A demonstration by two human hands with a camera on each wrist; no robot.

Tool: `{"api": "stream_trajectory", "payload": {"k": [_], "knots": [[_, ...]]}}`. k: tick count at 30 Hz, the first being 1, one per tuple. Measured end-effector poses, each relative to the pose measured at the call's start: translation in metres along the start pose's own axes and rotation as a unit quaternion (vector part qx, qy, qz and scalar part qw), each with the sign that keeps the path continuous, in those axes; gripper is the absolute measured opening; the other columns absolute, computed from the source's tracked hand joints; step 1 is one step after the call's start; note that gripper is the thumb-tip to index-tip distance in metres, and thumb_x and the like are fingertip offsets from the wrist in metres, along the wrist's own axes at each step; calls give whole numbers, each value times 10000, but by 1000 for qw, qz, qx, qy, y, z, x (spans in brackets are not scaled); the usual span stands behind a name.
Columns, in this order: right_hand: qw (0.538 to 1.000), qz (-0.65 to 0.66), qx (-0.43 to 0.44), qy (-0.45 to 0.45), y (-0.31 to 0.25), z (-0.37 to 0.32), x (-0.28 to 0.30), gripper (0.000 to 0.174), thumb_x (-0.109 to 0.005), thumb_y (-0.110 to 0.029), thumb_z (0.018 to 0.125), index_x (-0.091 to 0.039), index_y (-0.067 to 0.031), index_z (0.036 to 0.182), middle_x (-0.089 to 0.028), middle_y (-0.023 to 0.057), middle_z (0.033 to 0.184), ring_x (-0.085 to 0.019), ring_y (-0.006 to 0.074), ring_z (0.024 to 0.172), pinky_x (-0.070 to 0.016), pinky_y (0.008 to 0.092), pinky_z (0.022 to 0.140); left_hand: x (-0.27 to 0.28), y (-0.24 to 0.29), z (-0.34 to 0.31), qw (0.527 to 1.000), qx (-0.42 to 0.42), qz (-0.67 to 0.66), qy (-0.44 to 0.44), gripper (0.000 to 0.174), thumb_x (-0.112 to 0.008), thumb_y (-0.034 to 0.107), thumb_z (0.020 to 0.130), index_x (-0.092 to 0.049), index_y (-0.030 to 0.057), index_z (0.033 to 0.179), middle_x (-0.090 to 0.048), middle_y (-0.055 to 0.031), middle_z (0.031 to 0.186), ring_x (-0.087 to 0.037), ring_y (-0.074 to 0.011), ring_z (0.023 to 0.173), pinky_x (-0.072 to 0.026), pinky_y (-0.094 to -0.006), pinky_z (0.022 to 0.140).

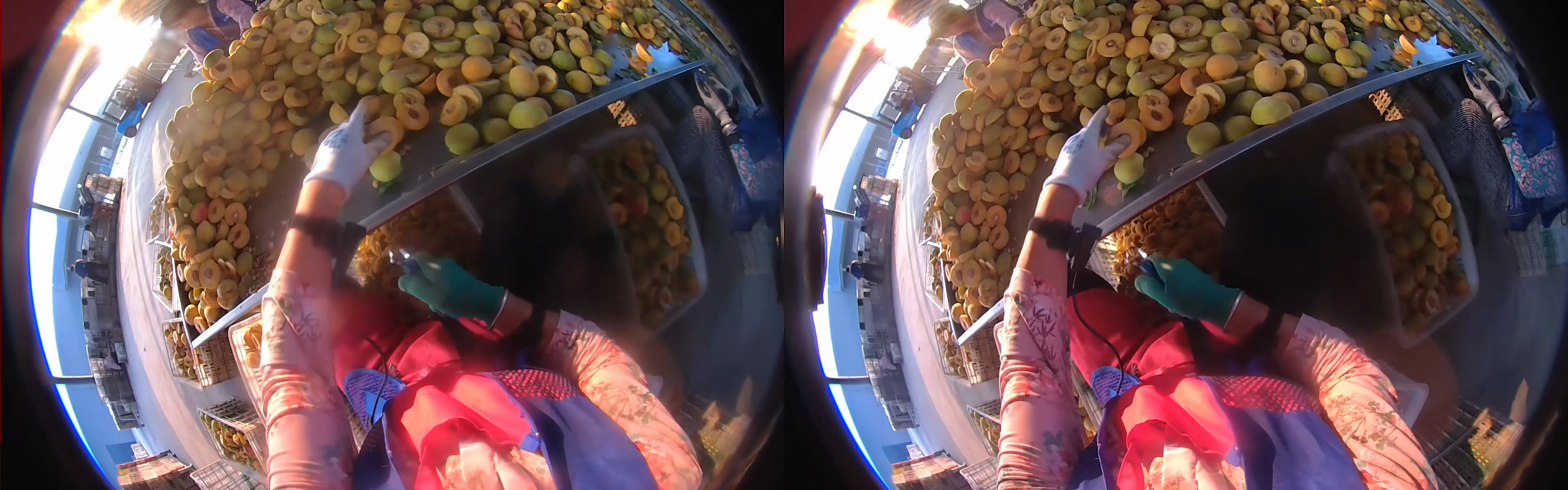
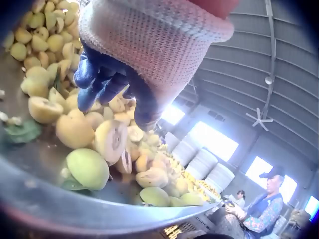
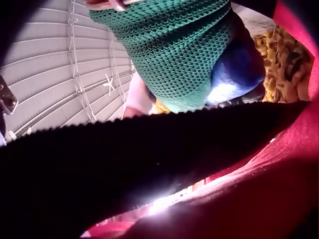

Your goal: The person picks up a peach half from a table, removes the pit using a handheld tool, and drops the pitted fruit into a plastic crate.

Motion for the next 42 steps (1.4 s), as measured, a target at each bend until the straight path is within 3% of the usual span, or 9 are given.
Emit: {"api": "stream_trajectory", "payload": {"k": [2,10,18,20,24,26,31,39,42], "knots": [[985,104,-134,-31,-2,1,8,288,-626,-282,962,-564,0,962,-640,191,730,-653,357,648,-492,431,602,-18,-9,18,999,-22,38,1,645,-715,395,872,-531,84,1406,-636,-220,1287,-588,-381,1216,-453,-428,1022],[969,20,166,181,-53,10,45,293,-651,-270,959,-590,7,1033,-645,201,764,-670,363,683,-502,432,596,-5,-19,-95,910,150,-381,-64,401,-676,312,943,-640,21,1216,-656,-33,951,-614,-92,819,-486,-228,650],[978,-179,102,37,-74,-4,5,265,-675,-161,932,-634,20,1121,-678,240,909,-671,421,799,-541,443,666,-66,-50,-184,831,122,-542,36,636,-469,605,1003,-575,16,1217,-681,-135,1086,-673,-211,975,-585,-330,830],[976,-181,123,17,-73,-8,5,291,-681,-180,926,-627,37,1113,-677,241,901,-678,416,783,-541,454,647,-61,-16,-194,677,186,-710,-49,686,-451,648,988,-580,14,1217,-686,-138,1081,-675,-217,969,-583,-327,829],[955,-253,157,11,-92,-14,8,415,-641,-348,941,-560,24,1104,-689,193,774,-695,378,703,-551,474,610,-60,-24,-202,815,126,-565,-7,673,-403,615,1011,-610,1,1193,-680,-123,1056,-663,-190,926,-572,-314,801],[948,-287,136,-24,-97,-15,3,420,-625,-359,949,-563,26,1104,-690,185,756,-699,368,697,-555,467,609,-51,-5,-206,759,154,-625,-97,570,-377,473,1074,-601,-30,1219,-673,-98,1015,-646,-161,871,-550,-288,817],[926,-344,135,-81,-92,-13,-5,428,-580,-367,969,-572,32,1124,-682,178,715,-693,367,671,-556,470,610,-37,3,-213,855,132,-480,-144,642,-318,529,1074,-613,-29,1190,-656,-85,991,-605,-133,825,-511,-283,849],[917,-343,136,-151,-75,-13,-13,387,-561,-329,973,-590,23,1131,-666,207,707,-681,399,680,-548,487,623,-52,-31,-209,952,-19,-269,-142,369,-688,294,945,-634,7,1170,-692,-41,977,-683,-176,854,-565,-325,829],[927,-318,129,-155,-53,-12,-17,393,-560,-322,969,-583,33,1137,-673,227,743,-682,416,711,-548,497,649,-77,-57,-216,885,18,-435,-168,456,-595,438,990,-644,20,1167,-687,-35,929,-678,-159,764,-568,-300,690]]}}
Point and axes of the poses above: each hand's wrist, its own z-axis towards the middle knuckle, its own x-axis out of the back of the hand, y = z × x, the point moved 8 cm from there along z, towards the middle knuckle
